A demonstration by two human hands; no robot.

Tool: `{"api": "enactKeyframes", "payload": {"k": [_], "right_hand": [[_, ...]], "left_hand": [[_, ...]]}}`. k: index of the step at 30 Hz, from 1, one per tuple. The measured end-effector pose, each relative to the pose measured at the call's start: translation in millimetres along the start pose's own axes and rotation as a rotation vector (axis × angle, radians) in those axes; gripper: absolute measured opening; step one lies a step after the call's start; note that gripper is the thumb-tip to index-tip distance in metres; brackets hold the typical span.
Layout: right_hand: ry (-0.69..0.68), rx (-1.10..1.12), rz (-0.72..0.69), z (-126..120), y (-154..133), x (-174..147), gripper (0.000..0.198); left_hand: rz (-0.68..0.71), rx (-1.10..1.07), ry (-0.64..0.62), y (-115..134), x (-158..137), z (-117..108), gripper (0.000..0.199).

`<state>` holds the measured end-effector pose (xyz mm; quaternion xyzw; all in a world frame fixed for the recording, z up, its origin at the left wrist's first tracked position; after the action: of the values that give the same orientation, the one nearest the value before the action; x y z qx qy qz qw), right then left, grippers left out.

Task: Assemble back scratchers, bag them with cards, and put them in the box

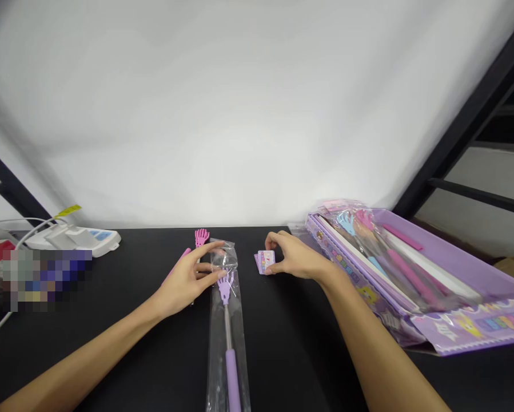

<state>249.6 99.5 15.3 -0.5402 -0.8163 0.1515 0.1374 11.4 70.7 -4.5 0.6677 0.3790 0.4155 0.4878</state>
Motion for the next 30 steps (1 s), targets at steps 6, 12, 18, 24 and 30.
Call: {"api": "enactKeyframes", "payload": {"k": [6,12,18,24,30], "right_hand": [[-0.025,0.274,0.02,-1.0,1.9,0.8,0.031],[0.018,0.514,-0.008,-19.8,-20.1,-4.4,0.038],[0.074,0.73,0.018,-9.3,-41.8,-1.8,0.04],[0.11,0.683,-0.027,4.2,-66.2,2.6,0.035],[0.39,0.365,-0.073,1.8,-72.6,4.6,0.023]], "left_hand": [[0.006,0.0,-0.003,2.3,-1.5,2.0,0.059],[-0.011,-0.003,-0.007,-0.3,-1.9,2.3,0.062],[0.028,-0.006,-0.034,0.4,-3.6,4.2,0.064],[0.029,-0.05,-0.073,2.5,-4.5,7.4,0.066],[0.053,-0.077,-0.085,4.5,-6.4,9.6,0.073]]}}
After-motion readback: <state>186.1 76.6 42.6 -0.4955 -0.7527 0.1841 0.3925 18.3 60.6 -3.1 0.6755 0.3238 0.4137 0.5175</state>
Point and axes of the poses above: each hand's wrist, its own x-axis towards the middle knuckle, its own z-axis out of the palm, y = z × x, the point moved 5 cm from there along x, towards the middle knuckle, and after that the axes turned 7 degrees about -x, right-handed, at the moved point
